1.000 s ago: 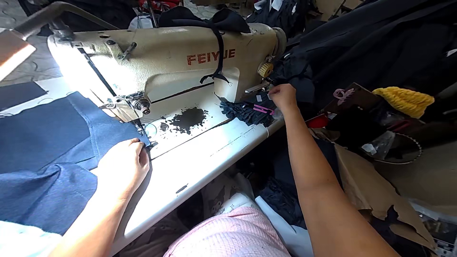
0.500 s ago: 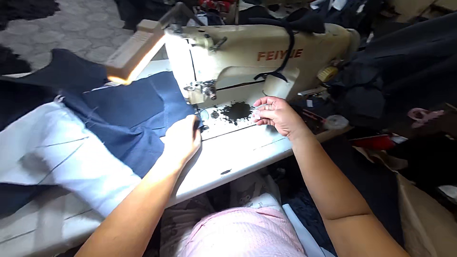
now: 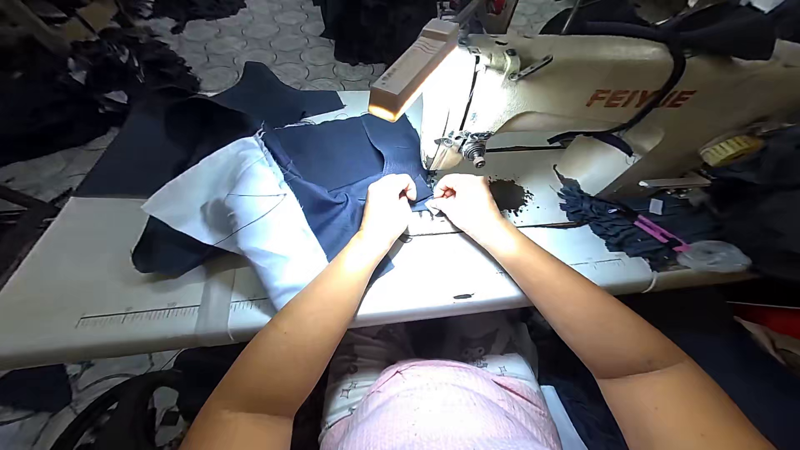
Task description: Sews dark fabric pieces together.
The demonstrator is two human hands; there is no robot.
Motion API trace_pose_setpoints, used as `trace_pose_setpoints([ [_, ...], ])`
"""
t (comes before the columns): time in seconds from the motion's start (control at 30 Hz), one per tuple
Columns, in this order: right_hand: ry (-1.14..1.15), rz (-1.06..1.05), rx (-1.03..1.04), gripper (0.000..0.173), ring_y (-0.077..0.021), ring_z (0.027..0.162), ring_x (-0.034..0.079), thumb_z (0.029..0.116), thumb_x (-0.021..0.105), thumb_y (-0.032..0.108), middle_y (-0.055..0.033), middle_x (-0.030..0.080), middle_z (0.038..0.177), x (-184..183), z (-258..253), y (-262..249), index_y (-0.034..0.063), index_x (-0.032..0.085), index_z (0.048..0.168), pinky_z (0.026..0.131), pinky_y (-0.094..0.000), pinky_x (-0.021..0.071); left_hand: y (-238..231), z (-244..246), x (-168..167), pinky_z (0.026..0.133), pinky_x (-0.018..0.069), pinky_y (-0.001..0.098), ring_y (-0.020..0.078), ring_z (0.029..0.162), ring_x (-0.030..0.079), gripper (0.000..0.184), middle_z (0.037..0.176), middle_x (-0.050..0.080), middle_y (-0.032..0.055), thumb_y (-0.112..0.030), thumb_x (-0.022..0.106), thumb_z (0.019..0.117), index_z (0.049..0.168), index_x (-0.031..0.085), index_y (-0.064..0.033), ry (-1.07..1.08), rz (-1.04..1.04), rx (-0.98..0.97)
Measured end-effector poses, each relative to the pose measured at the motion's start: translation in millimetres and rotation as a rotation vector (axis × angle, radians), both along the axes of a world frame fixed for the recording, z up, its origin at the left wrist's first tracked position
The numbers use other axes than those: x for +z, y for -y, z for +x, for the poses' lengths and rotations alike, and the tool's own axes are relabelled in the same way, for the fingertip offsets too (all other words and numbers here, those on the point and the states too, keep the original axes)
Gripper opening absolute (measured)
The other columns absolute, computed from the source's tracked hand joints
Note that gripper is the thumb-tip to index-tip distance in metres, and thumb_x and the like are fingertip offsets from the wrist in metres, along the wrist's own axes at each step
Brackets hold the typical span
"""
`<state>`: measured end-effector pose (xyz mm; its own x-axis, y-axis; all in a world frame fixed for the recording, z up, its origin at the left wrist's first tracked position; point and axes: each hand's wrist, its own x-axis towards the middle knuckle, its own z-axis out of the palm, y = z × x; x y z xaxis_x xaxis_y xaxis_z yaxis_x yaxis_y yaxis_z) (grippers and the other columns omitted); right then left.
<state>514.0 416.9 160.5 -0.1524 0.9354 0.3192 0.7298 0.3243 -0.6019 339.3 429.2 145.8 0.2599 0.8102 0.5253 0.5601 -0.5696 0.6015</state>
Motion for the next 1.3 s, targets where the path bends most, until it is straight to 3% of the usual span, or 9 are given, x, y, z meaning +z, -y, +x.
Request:
trace_pose_setpoints([
  [0.13,0.050,0.027,0.013,0.015,-0.0287,0.075,0.067,0.0847,0.078,0.006,-0.0165,0.068,0.080,-13,-1,-13,-0.0044,0.068,0.087,0.072,-0.0486,0.0539,1,0,0,0.087,0.0542,0.0411,0.0285,0.094,0.069,0.027,0.093,0.071,0.0182,0.016,0.053,0.0849,0.087,0.076,0.0012,-0.039,-0.014,-0.049],
  [0.23,0.055,-0.021,0.044,0.011,-0.0293,0.078,0.067,0.0853,0.075,0.002,-0.0174,0.069,0.083,-10,4,-19,-0.0049,0.069,0.090,0.075,-0.0485,0.0549,4,2,6,0.095,0.0514,0.0495,0.0347,0.108,0.064,0.039,0.113,0.065,0.0206,0.012,0.053,0.0883,0.108,0.080,-0.0076,-0.247,-0.145,-0.080],
  [0.33,0.030,-0.007,0.157,0.009,-0.0239,0.079,0.065,0.0908,0.072,0.004,-0.0161,0.068,0.084,-10,18,-21,-0.0049,0.070,0.092,0.076,-0.0407,0.0536,6,5,9,0.101,0.0480,0.0491,0.0372,0.117,0.059,0.035,0.125,0.063,0.0209,0.006,0.058,0.0910,0.112,0.080,-0.0103,-0.420,-0.190,-0.059],
  [0.47,0.124,0.165,0.351,0.021,-0.0262,0.102,0.067,0.0987,0.060,0.012,-0.0140,0.071,0.099,-18,42,-13,0.0048,0.079,0.104,0.094,-0.0402,0.0527,10,7,9,0.096,0.0478,0.0495,0.0356,0.113,0.058,0.035,0.122,0.063,0.0186,0.004,0.058,0.0903,0.112,0.080,-0.0121,-0.452,-0.213,-0.028],
  [0.6,0.297,0.156,0.460,0.034,-0.0301,0.104,0.060,0.1027,0.053,0.026,-0.0123,0.064,0.102,-27,56,-9,0.0191,0.075,0.128,0.093,-0.0483,0.0471,10,7,3,0.090,0.0504,0.0499,0.0354,0.104,0.061,0.032,0.108,0.063,0.0185,0.008,0.057,0.0866,0.107,0.077,-0.0062,-0.358,-0.128,-0.064],
  [0.83,0.289,0.114,0.654,0.030,-0.0327,0.114,0.059,0.0999,0.058,0.021,-0.0130,0.066,0.114,-17,63,-33,0.0220,0.078,0.121,0.099,-0.0534,0.0461,12,5,5,0.089,0.0479,0.0534,0.0365,0.107,0.060,0.041,0.114,0.064,0.0181,0.006,0.056,0.0891,0.117,0.079,-0.0145,-0.491,-0.187,-0.040],
  [0.97,0.145,0.204,0.620,0.027,-0.0290,0.111,0.061,0.0961,0.058,0.012,-0.0122,0.069,0.107,-25,68,-32,0.0109,0.080,0.111,0.100,-0.0477,0.0467,15,7,5,0.084,0.0475,0.0523,0.0364,0.104,0.060,0.038,0.111,0.064,0.0175,0.003,0.056,0.0901,0.118,0.078,-0.0120,-0.526,-0.159,-0.024],
  [1.17,0.311,0.243,0.561,0.032,-0.0302,0.114,0.060,0.1009,0.054,0.028,-0.0103,0.068,0.111,-26,67,-22,0.0225,0.078,0.121,0.099,-0.0502,0.0443,18,6,0,0.082,0.0490,0.0525,0.0367,0.100,0.062,0.041,0.105,0.064,0.0177,0.004,0.057,0.0860,0.119,0.076,-0.0111,-0.453,-0.082,-0.043],
  [1.3,0.187,0.211,0.539,0.028,-0.0306,0.109,0.062,0.0987,0.056,0.018,-0.0123,0.068,0.105,-31,68,-28,0.0128,0.080,0.113,0.096,-0.0505,0.0476,21,8,2,0.083,0.0470,0.0534,0.0376,0.105,0.059,0.044,0.117,0.063,0.0172,0.005,0.057,0.0865,0.121,0.077,-0.0140,-0.514,-0.126,-0.037],
])
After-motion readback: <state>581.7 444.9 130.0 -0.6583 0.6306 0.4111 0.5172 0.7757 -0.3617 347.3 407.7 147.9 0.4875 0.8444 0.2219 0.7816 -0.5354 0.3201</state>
